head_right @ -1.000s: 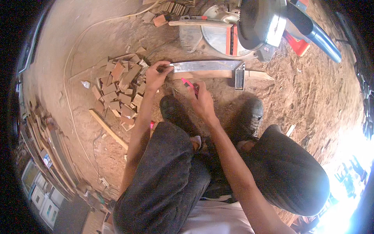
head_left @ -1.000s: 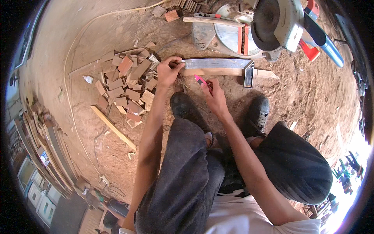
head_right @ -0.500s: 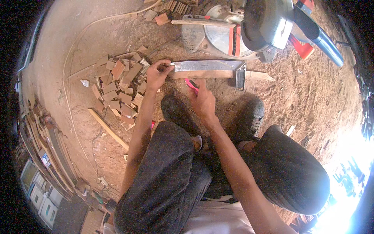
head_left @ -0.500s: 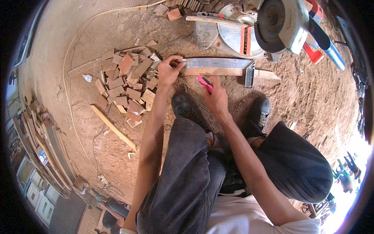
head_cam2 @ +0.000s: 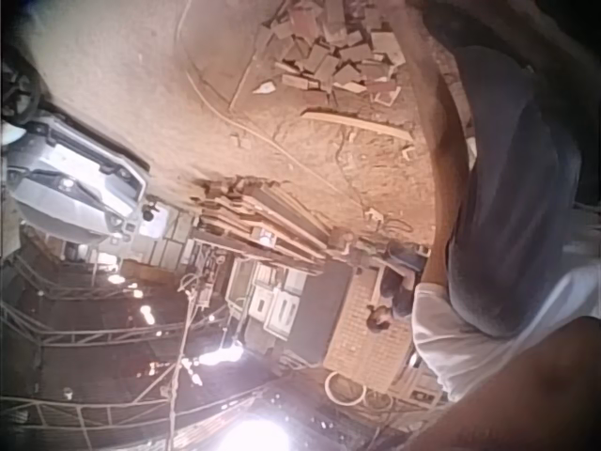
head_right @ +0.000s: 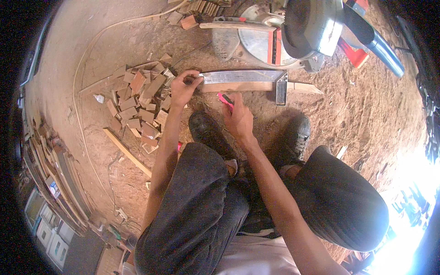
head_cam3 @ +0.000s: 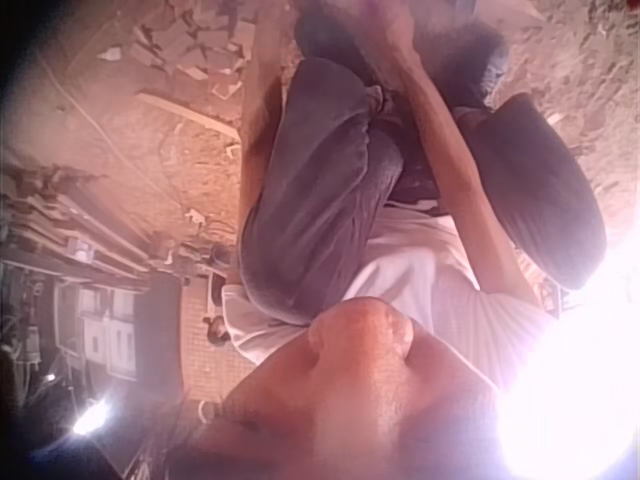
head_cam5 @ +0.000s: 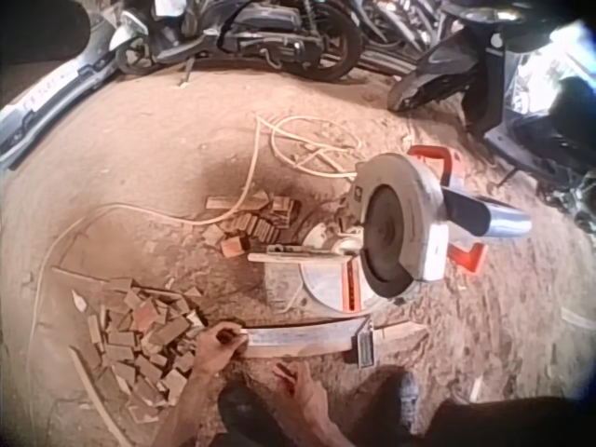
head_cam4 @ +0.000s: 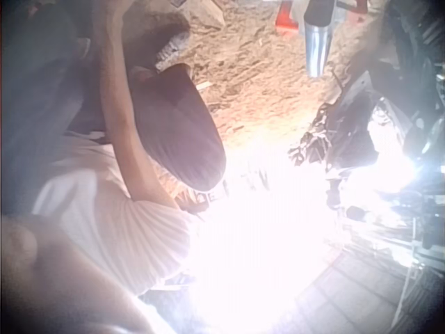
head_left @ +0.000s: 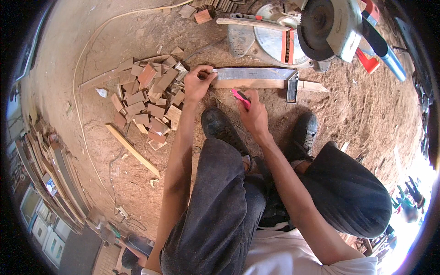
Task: The person marks a piece of wood using a ruler and a marker, then positions it on a miter saw and makes a cut.
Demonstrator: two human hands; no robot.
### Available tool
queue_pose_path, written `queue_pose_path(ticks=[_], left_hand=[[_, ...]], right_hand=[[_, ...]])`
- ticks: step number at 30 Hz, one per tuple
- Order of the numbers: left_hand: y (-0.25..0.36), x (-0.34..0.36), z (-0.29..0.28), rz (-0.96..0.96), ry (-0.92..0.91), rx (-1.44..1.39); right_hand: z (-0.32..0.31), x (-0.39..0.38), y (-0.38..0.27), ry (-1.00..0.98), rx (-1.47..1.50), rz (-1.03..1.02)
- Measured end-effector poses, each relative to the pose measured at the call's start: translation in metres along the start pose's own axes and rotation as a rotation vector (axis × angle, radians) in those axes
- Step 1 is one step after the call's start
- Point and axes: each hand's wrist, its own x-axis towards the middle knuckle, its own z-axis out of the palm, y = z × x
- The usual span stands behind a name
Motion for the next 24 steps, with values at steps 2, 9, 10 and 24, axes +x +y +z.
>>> queue_pose_path(ticks=[2,9,10,24], left_hand=[[-0.001,0.001,0.002,-0.013,-0.007,-0.006],[0.011,-0.001,0.014,0.012,0.035,0.038],[0.011,-0.002,0.014,0.025,0.04,0.043],[0.014,-0.002,0.017,0.081,0.044,0.092]], right_hand=[[0.0,0.0,0.002,0.0,-0.006,0.012],[0.002,0.001,0.01,0.015,-0.019,0.008],[0.001,0.0,0.008,0.001,-0.011,0.015],[-0.001,0.001,0.004,-0.001,-0.011,0.013]])
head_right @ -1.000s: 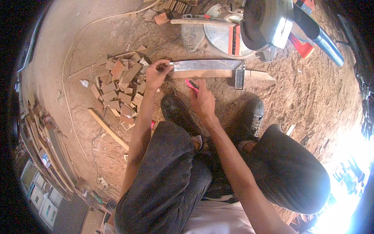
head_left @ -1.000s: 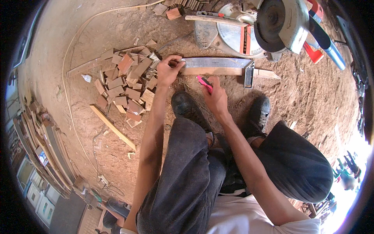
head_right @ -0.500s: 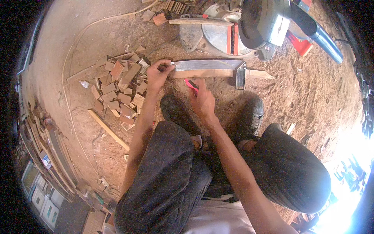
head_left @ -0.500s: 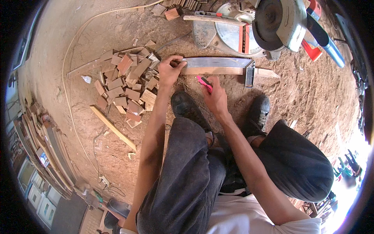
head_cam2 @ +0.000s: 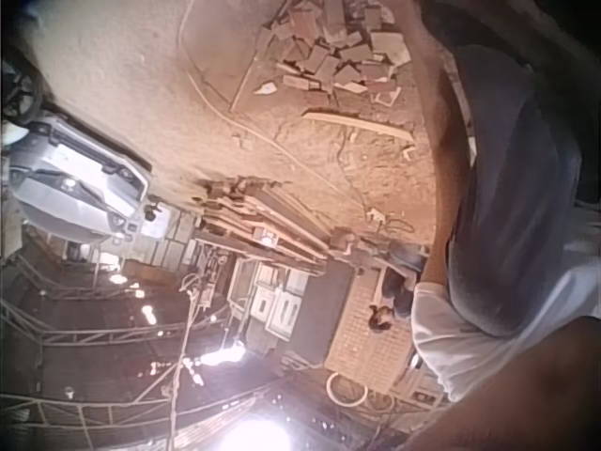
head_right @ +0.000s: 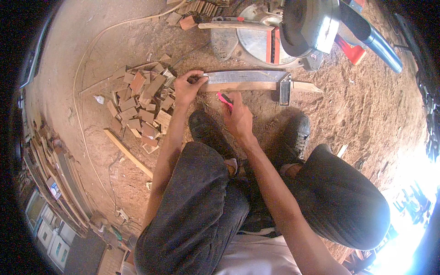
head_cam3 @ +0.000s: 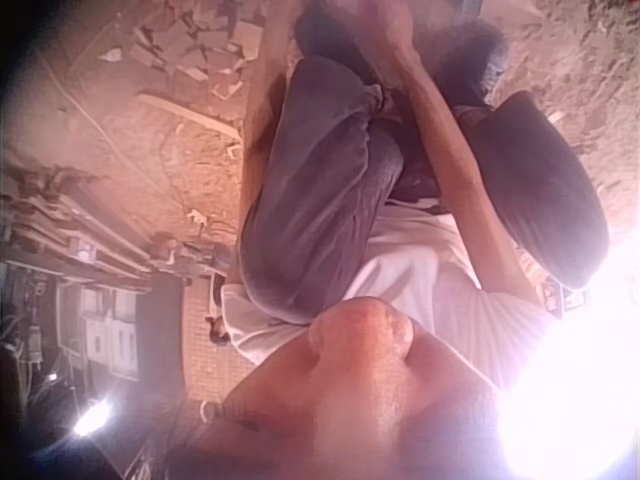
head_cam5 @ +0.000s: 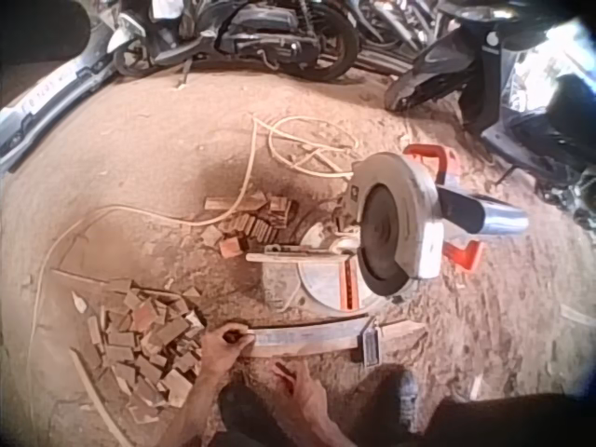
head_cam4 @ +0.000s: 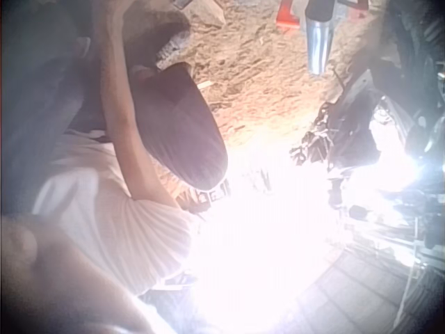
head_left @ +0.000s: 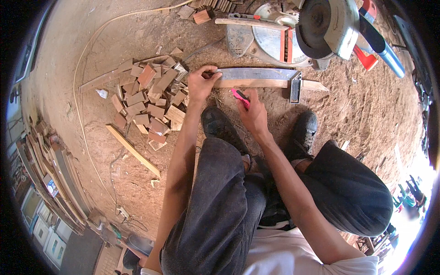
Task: The person marks a piece of wood using a ruler and a marker, then positions it on a miter saw and makes a cut.
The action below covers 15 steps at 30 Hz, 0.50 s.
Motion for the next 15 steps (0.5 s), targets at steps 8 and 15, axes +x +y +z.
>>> queue_pose_path(ticks=[8,15], left_hand=[[0.002,0.001,-0.002,-0.025,-0.009,-0.04],[0.007,0.002,-0.006,-0.092,-0.034,-0.044]], right_hand=[[0.005,0.001,-0.006,-0.041,-0.012,0.02],[0.019,0.011,-0.027,-0.027,-0.019,-0.071]])
